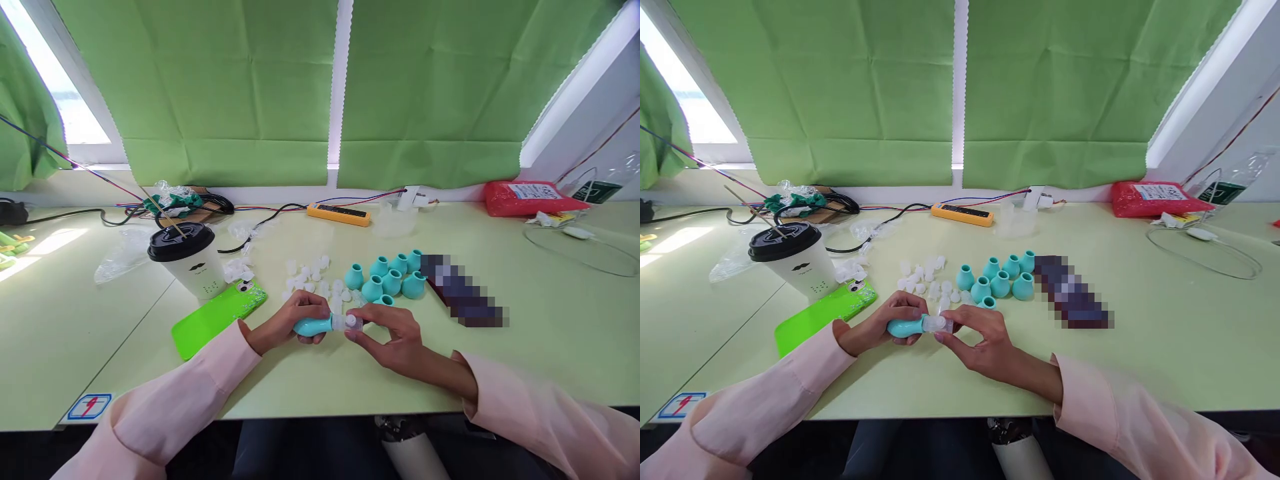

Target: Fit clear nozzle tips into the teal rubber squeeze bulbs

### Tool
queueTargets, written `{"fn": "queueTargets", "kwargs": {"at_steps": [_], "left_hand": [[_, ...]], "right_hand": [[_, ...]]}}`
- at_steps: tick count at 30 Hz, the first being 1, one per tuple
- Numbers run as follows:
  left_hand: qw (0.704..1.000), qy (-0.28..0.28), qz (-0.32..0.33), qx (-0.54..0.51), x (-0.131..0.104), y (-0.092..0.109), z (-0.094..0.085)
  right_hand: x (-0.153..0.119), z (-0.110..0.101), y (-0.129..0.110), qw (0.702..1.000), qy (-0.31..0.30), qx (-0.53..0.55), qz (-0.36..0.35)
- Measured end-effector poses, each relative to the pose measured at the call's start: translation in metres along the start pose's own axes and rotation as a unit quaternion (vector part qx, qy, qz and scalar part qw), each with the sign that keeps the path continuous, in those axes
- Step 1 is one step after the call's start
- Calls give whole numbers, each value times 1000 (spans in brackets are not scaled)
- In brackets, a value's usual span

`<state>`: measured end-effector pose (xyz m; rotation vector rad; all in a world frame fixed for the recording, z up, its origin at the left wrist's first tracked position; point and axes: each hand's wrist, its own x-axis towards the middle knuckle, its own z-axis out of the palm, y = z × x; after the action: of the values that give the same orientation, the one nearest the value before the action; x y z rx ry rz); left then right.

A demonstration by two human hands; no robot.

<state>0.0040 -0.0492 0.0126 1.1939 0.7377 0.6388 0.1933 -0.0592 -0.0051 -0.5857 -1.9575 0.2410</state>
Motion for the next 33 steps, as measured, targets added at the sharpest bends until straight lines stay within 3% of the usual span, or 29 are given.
{"fn": "queueTargets", "kwargs": {"at_steps": [8,19,26,33], "left_hand": [[991,18,-39,125,-4,9,2],[976,8,-36,216,-2,12,-1],[954,25,-12,299,-3,11,-2],[950,32,5,310,-2,13,0]], "right_hand": [[-3,-1,3,999,-23,-21,-25],[4,-10,6,977,-94,-115,-153],[2,-11,7,973,-149,-105,-142],[-5,-4,13,982,-83,-107,-134]]}}
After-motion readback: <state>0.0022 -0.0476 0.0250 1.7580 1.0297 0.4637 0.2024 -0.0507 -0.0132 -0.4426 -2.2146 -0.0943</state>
